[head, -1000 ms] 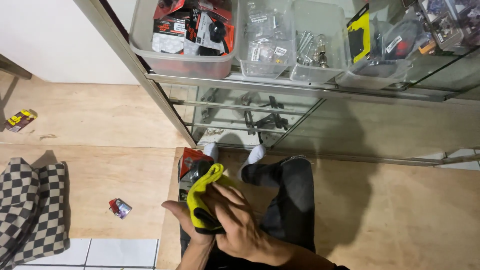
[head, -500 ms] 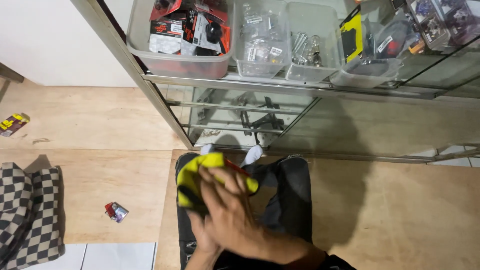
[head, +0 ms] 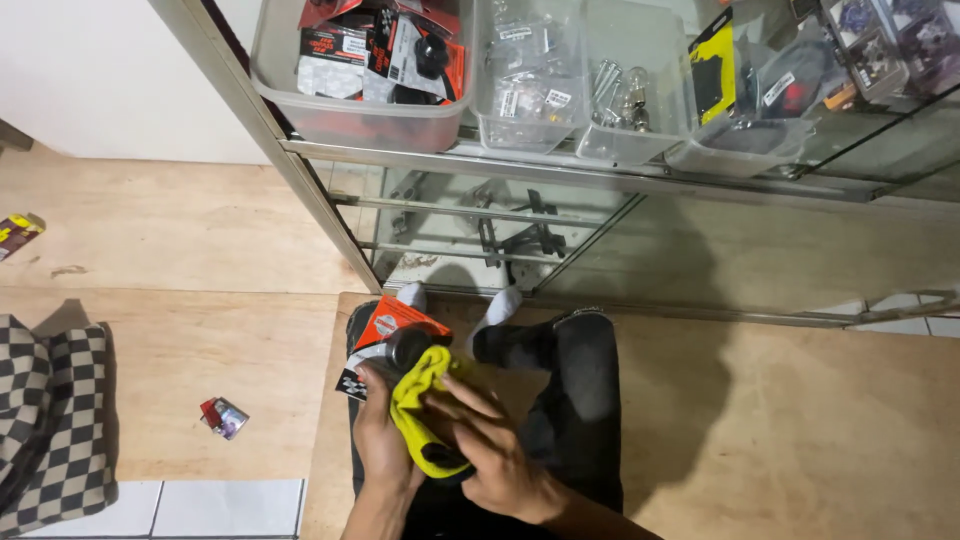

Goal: Cleaning a glass display case and its contents using a yellow cloth.

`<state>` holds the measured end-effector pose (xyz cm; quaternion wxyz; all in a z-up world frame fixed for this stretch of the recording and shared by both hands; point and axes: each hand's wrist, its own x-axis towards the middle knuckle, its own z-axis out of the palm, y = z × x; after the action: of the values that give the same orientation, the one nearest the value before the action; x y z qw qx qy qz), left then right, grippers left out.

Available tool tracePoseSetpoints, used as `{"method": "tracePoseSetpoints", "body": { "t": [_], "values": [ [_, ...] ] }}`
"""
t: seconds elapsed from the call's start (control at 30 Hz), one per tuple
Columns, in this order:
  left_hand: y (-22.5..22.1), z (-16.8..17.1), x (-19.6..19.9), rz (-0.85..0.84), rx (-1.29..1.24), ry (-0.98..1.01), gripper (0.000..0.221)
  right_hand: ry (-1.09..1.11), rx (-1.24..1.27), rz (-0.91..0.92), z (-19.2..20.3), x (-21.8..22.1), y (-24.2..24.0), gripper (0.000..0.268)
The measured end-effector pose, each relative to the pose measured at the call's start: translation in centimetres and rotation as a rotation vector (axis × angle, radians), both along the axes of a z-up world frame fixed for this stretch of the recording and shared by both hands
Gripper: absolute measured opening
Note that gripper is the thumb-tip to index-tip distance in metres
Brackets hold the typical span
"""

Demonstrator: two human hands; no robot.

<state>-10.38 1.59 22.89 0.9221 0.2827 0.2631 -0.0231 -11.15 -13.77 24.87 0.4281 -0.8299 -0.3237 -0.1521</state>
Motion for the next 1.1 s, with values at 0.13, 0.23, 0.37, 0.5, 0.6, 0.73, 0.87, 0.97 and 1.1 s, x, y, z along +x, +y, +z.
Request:
{"method": "tracePoseSetpoints", "body": {
  "t": [0.13, 0.23, 0.37, 0.5, 0.6, 0.73, 0.87, 0.97, 1.1],
  "values": [
    [-0.7, -1.2, -0.9, -0.010, -0.008, 0.021, 0.064, 0.044, 0.053, -0.037, 1.0, 0.0, 0.0, 0.052],
    [-0.4, -1.2, -0.7, -0.043, -0.057, -0.126, 0.065, 0.008, -0.040, -0.008, 1.5, -0.6, 0.2, 0.064],
    [-0.8, 2.4, -0.7, -0.061, -0.113, -0.202, 0.064, -0.017, -0.007, 0.054, 1.4, 0.1, -0.3, 0.063],
    [-0.5, 2.2, -0.9, -0.068, -0.205, -0.242, 0.064, -0.030, -0.009, -0.037, 2.3, 1.0, -0.8, 0.059],
    [-0.3, 1.3, -0.6, -0.108, -0.296, -0.389, 0.063, -0.030, 0.023, 0.021, 0.2, 1.0, -1.2, 0.054],
    [-0.6, 3.6, 0.2, -0.036, -0.238, -0.214, 0.058, 0.879, 0.801, -0.365, -13.2, 4.0, -5.8, 0.039],
    [0.1, 2.7, 0.7, 0.009, -0.222, -0.110, 0.056, 0.944, 1.079, -0.321, -5.8, 6.8, -7.5, 0.036],
    [0.1, 1.6, 0.7, 0.007, -0.229, -0.085, 0.054, 0.866, 1.378, -0.214, -5.3, 6.3, -8.0, 0.037],
    [-1.1, 1.2, 0.3, -0.085, -0.200, -0.046, 0.053, 0.816, 1.014, -0.204, -11.7, 4.6, -7.9, 0.046]
  ]
}}
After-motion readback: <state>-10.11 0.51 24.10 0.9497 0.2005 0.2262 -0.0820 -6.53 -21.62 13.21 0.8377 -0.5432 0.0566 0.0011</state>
